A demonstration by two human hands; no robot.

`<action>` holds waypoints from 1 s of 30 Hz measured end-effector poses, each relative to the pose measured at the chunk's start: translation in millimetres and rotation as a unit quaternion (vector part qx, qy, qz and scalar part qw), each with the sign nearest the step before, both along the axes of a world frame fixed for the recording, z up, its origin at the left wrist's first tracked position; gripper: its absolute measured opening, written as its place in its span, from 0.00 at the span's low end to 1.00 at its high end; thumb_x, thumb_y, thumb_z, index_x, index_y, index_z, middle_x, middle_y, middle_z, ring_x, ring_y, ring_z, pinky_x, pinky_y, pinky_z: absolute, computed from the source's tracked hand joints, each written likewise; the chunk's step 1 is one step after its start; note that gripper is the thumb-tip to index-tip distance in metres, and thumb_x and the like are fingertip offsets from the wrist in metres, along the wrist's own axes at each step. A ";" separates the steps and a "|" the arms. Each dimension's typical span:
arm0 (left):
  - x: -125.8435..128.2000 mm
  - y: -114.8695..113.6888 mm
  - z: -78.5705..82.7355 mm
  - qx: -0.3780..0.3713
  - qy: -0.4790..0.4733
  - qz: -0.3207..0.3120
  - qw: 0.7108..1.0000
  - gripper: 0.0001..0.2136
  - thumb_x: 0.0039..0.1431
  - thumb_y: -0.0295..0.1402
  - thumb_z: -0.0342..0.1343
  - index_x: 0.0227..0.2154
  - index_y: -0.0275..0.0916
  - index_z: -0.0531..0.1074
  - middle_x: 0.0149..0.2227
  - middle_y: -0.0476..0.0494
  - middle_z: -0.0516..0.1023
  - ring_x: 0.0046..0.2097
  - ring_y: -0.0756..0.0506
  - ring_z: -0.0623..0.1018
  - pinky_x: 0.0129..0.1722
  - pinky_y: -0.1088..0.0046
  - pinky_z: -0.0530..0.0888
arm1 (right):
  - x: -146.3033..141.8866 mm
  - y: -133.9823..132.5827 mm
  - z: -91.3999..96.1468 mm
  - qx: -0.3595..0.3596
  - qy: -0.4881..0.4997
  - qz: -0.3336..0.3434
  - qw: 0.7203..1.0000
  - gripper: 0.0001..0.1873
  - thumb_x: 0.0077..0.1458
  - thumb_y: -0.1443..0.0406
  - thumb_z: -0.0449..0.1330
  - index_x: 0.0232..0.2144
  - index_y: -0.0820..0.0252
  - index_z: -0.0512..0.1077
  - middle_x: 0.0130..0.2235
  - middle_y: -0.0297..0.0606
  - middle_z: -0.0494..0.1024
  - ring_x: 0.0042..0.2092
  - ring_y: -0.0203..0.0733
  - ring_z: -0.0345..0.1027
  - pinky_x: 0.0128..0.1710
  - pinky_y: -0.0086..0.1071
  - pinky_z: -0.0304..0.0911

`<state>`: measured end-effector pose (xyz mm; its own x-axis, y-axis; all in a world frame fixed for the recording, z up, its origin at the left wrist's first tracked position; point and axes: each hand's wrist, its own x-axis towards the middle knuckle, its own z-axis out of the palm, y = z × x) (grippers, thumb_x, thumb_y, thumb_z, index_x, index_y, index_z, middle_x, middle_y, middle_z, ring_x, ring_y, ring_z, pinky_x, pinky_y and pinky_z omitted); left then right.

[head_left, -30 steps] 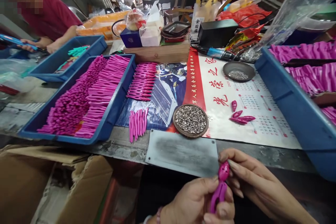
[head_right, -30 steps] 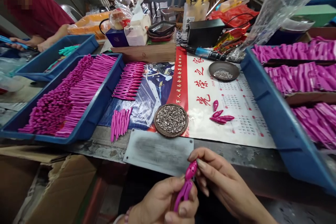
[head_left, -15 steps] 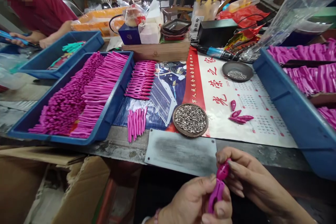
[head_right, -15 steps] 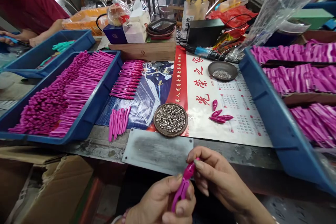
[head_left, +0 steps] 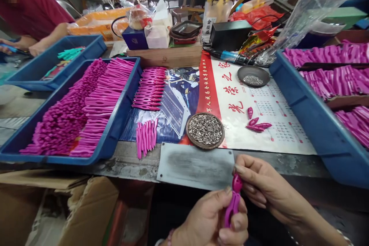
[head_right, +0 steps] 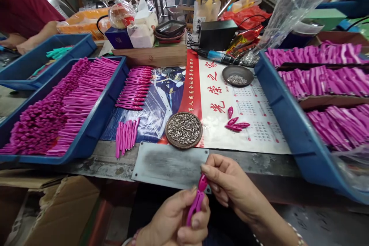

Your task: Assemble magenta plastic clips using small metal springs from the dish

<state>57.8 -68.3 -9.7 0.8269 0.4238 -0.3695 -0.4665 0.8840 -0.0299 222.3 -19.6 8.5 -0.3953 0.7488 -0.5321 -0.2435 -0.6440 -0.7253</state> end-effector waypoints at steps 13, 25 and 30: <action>2.7 -5.4 -4.9 0.018 0.025 0.044 0.999 0.16 0.56 0.45 0.61 0.31 0.34 0.71 0.22 0.55 0.64 0.15 0.59 0.53 0.16 0.80 0.47 | -15.3 -15.2 6.3 0.040 -0.076 0.060 0.995 0.28 0.48 0.46 0.68 0.24 0.59 0.59 0.17 0.25 0.65 0.15 0.23 0.46 0.12 0.17 0.42; 4.1 4.0 -2.5 -0.034 0.001 0.099 0.995 0.15 0.52 0.41 0.67 0.31 0.33 0.72 0.23 0.53 0.66 0.18 0.57 0.63 0.16 0.82 0.51 | -24.9 2.7 7.4 0.018 -0.032 0.057 0.998 0.27 0.50 0.47 0.68 0.23 0.59 0.60 0.17 0.25 0.64 0.15 0.23 0.42 0.12 0.17 0.38; 0.0 8.4 0.0 -0.033 -0.039 0.114 0.992 0.15 0.51 0.40 0.68 0.31 0.34 0.71 0.22 0.56 0.64 0.16 0.59 0.58 0.16 0.83 0.50 | -31.4 8.3 8.5 0.032 -0.007 0.042 0.999 0.26 0.52 0.49 0.67 0.24 0.59 0.59 0.17 0.24 0.63 0.16 0.23 0.44 0.13 0.17 0.38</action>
